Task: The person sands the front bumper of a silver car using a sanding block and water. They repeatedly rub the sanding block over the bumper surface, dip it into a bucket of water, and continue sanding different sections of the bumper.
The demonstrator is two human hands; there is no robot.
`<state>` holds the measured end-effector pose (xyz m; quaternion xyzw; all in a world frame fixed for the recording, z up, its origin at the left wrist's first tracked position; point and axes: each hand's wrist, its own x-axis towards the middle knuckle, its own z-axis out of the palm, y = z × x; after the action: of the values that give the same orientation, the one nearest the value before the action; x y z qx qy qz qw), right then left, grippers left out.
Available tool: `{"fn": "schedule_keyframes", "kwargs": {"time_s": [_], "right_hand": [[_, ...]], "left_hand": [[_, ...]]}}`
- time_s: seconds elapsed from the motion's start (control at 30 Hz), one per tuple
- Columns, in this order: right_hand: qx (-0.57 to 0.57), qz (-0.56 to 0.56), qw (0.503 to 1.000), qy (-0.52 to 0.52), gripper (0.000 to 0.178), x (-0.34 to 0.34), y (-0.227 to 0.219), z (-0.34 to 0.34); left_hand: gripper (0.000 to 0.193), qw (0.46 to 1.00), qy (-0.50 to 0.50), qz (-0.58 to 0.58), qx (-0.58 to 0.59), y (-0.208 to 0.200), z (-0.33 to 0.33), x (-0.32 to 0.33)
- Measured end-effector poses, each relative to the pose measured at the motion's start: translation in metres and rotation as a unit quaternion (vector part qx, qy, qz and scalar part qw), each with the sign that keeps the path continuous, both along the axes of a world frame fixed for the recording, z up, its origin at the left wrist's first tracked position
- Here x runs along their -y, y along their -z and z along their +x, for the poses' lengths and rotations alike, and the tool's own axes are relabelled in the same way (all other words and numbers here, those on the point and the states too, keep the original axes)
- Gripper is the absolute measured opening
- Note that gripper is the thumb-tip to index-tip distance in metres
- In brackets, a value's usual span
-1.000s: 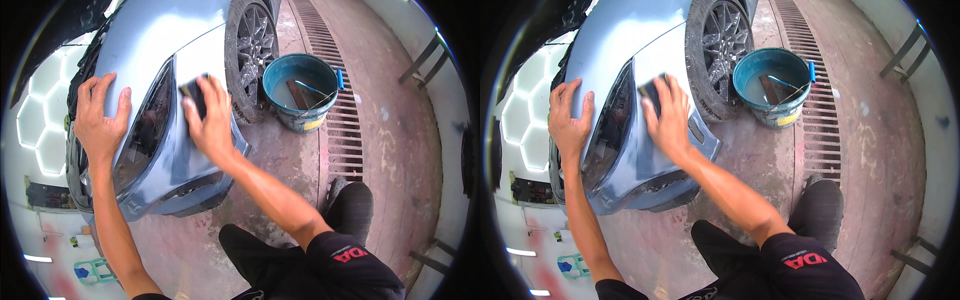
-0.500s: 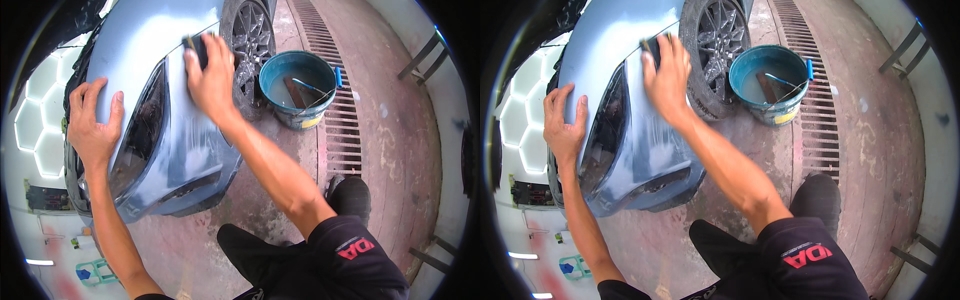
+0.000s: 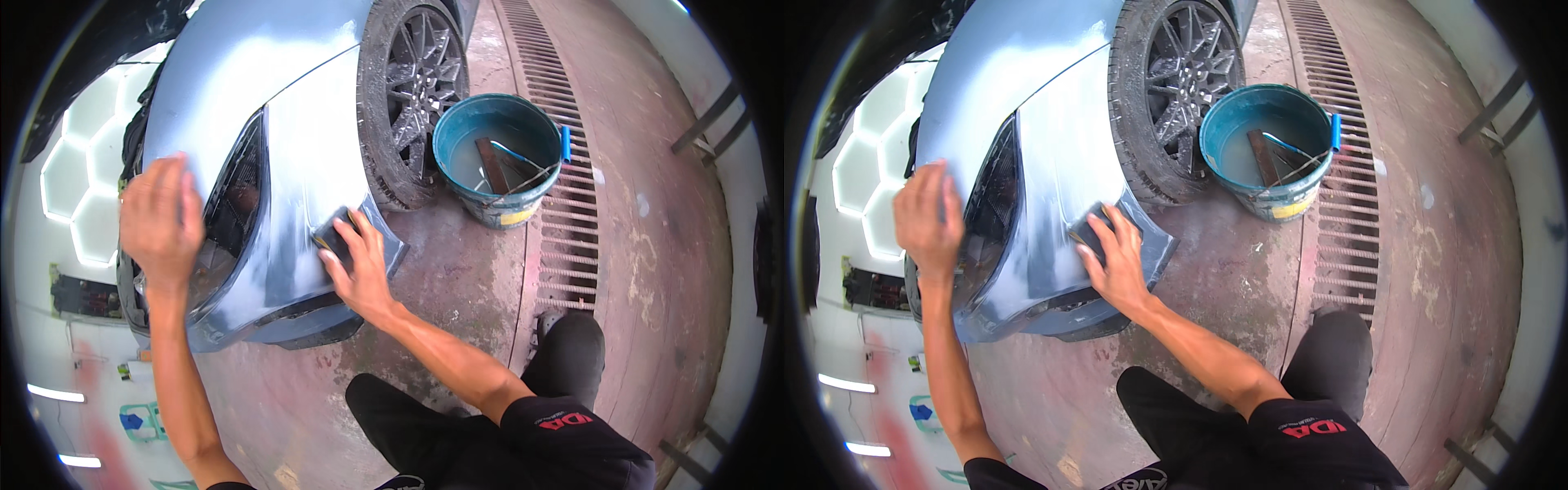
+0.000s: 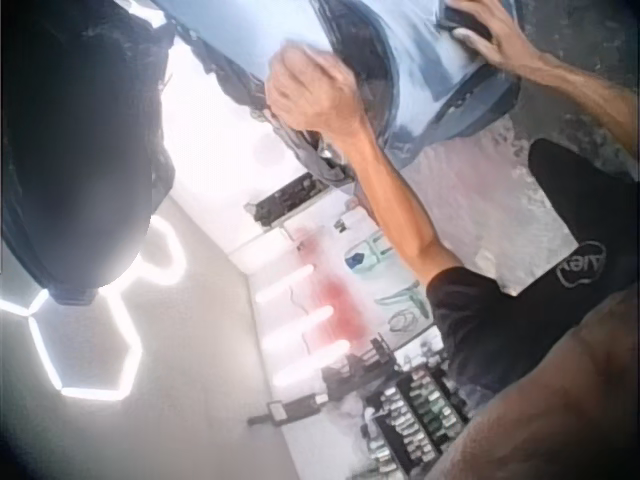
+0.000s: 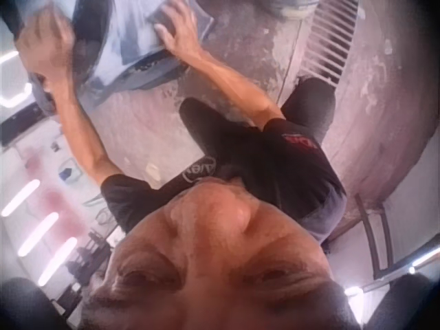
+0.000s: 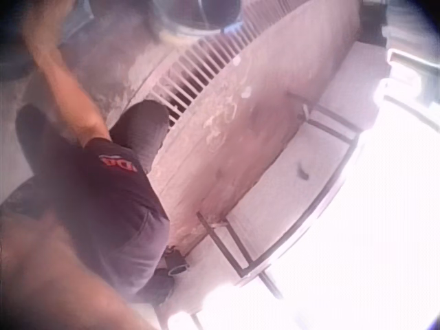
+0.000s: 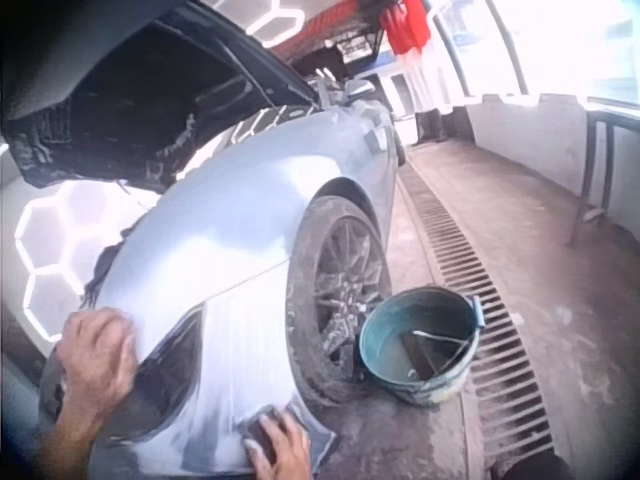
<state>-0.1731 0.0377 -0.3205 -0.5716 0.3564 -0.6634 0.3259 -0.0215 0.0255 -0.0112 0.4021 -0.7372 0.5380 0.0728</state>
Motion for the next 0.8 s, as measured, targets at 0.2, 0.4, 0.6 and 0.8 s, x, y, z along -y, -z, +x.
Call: {"fn": "schedule_keyframes", "kwargs": {"time_s": [0.2,0.4,0.6,0.8], "right_hand": [[0.183,0.166,0.968,0.042,0.058,0.027,0.018,-0.059],[0.33,0.202,0.922,-0.027,0.06,0.064,0.022,-0.09],[0.315,0.193,0.927,-0.074,0.06,0.095,0.042,-0.122],[0.292,0.304,0.902,-0.094,0.068,0.114,0.051,-0.147]], "left_hand": [[0.085,0.973,-0.157,0.172,0.002,0.115,-0.078,0.025],[0.096,0.989,-0.115,0.085,-0.04,0.127,-0.098,0.113],[0.098,0.968,-0.219,0.119,-0.018,0.185,-0.101,0.063],[0.109,0.905,-0.2,0.337,-0.168,0.276,-0.133,0.011]]}}
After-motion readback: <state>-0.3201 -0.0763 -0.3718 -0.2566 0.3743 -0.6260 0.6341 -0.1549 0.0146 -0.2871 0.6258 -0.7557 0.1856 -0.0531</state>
